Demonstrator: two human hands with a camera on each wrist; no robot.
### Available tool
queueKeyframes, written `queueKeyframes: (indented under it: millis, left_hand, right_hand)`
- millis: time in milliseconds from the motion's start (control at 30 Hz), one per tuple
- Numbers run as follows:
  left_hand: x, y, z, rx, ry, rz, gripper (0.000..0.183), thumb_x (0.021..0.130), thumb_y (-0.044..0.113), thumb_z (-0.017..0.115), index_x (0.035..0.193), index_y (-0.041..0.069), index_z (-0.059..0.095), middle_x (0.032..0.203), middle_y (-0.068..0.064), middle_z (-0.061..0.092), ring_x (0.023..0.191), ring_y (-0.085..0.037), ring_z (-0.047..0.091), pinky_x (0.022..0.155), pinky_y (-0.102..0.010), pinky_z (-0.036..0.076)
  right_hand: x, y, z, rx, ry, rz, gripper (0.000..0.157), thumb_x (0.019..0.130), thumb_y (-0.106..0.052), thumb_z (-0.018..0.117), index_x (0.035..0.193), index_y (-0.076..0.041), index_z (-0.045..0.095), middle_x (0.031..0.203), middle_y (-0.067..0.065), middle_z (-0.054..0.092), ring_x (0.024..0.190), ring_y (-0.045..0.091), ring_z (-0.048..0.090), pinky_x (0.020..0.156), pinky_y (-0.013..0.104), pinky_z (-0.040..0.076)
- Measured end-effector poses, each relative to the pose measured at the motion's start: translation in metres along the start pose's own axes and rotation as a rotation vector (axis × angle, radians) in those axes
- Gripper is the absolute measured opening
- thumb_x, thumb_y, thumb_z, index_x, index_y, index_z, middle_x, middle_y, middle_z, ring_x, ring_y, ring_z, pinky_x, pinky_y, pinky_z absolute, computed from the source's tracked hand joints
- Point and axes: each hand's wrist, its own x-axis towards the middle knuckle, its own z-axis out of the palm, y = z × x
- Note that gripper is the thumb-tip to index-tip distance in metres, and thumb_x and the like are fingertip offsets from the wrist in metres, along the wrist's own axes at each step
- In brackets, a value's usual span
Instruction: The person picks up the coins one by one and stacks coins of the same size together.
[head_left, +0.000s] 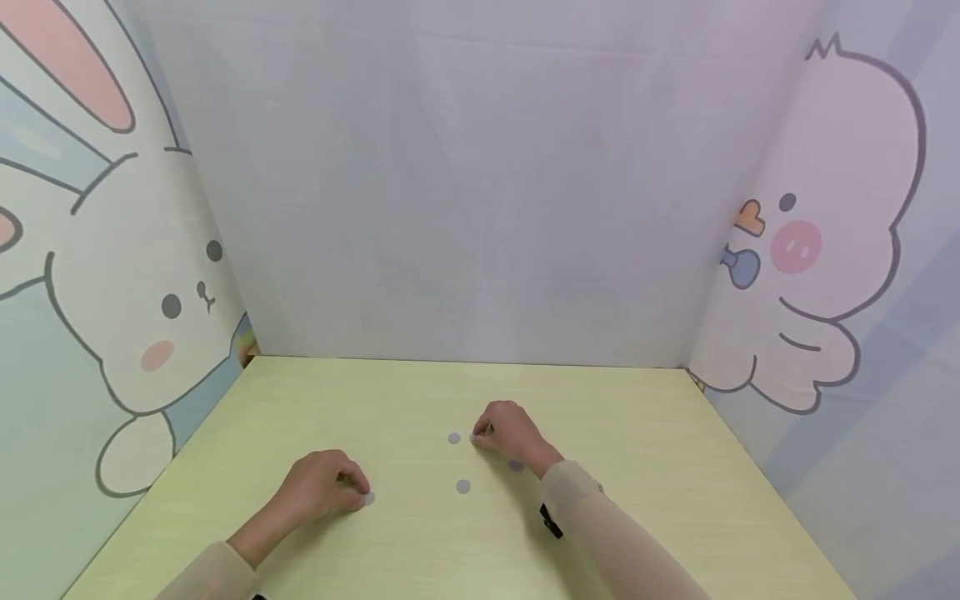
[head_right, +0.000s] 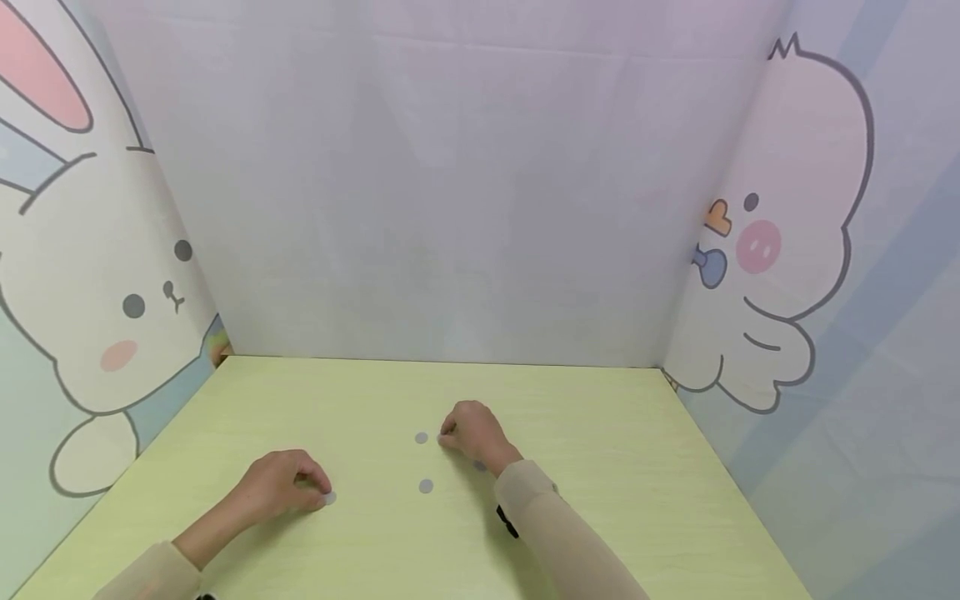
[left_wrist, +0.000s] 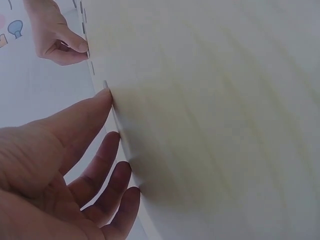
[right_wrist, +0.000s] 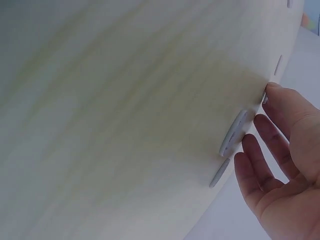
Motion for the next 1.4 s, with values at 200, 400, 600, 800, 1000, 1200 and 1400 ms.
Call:
queueKeyframes:
  millis: [200, 400, 600, 800, 1000, 1200, 1400]
  left_hand:
    - [-0.001, 0.000, -0.001, -0.004, -0.003, 0.000, 0.019, 0.077, 0.023, 0.096, 0.078, 0.030, 0.077, 0.090, 0.013, 0.069, 0.092, -0.014, 0.063, 0.087, -0.048, 0.054]
    - [-0.001, -0.001, -0.002, -0.003, -0.011, -0.005, 0.019, 0.078, 0.024, 0.096, 0.077, 0.030, 0.077, 0.090, 0.013, 0.069, 0.092, -0.014, 0.063, 0.087, -0.048, 0.054]
    - [-0.001, 0.000, -0.002, 0.001, -0.013, -0.005, 0.019, 0.078, 0.025, 0.096, 0.077, 0.030, 0.077, 0.091, 0.013, 0.069, 0.093, -0.015, 0.063, 0.088, -0.048, 0.053]
    - [0.000, 0.001, -0.002, 0.002, -0.015, -0.014, 0.019, 0.078, 0.024, 0.096, 0.077, 0.030, 0.077, 0.092, 0.013, 0.069, 0.093, -0.014, 0.062, 0.088, -0.048, 0.053]
    - [0.000, 0.001, -0.002, 0.005, -0.015, -0.024, 0.019, 0.078, 0.023, 0.096, 0.077, 0.030, 0.077, 0.091, 0.013, 0.069, 0.093, -0.014, 0.062, 0.089, -0.048, 0.053]
    - [0.001, 0.000, -0.001, 0.011, -0.010, -0.020, 0.019, 0.079, 0.024, 0.095, 0.077, 0.031, 0.077, 0.091, 0.013, 0.069, 0.093, -0.014, 0.062, 0.089, -0.047, 0.053]
    - [0.001, 0.000, -0.001, 0.014, -0.011, -0.027, 0.020, 0.078, 0.023, 0.096, 0.077, 0.030, 0.077, 0.092, 0.013, 0.069, 0.093, -0.015, 0.062, 0.089, -0.047, 0.053]
  right_hand:
    - [0.001, -0.004, -0.004, -0.009, 0.000, 0.001, 0.008, 0.092, -0.021, 0.086, 0.094, -0.013, 0.086, 0.091, -0.005, 0.077, 0.089, 0.013, 0.068, 0.085, 0.032, 0.056]
    - [0.003, -0.014, -0.008, 0.012, -0.001, -0.054, 0.009, 0.091, -0.020, 0.086, 0.094, -0.012, 0.086, 0.090, -0.005, 0.078, 0.086, 0.011, 0.069, 0.080, 0.028, 0.055]
    - [0.003, -0.028, -0.009, 0.044, -0.005, -0.079, 0.009, 0.091, -0.021, 0.086, 0.094, -0.012, 0.086, 0.089, -0.005, 0.078, 0.084, 0.009, 0.068, 0.078, 0.025, 0.054]
    - [0.001, -0.043, -0.009, 0.040, -0.006, -0.129, 0.009, 0.093, -0.021, 0.083, 0.094, -0.012, 0.086, 0.089, -0.006, 0.079, 0.088, 0.013, 0.072, 0.080, 0.026, 0.056]
    - [0.001, -0.053, -0.007, 0.033, -0.011, -0.143, 0.007, 0.093, -0.020, 0.084, 0.092, -0.014, 0.086, 0.087, -0.009, 0.079, 0.085, 0.009, 0.070, 0.080, 0.023, 0.055]
    - [0.000, -0.064, -0.002, 0.013, -0.017, -0.174, 0.007, 0.092, -0.020, 0.083, 0.093, -0.014, 0.086, 0.086, -0.009, 0.077, 0.084, 0.011, 0.070, 0.080, 0.022, 0.053]
    - [-0.003, -0.078, 0.002, 0.006, -0.036, -0.197, 0.007, 0.093, -0.022, 0.083, 0.094, -0.015, 0.086, 0.086, -0.011, 0.075, 0.083, 0.007, 0.067, 0.077, 0.019, 0.051]
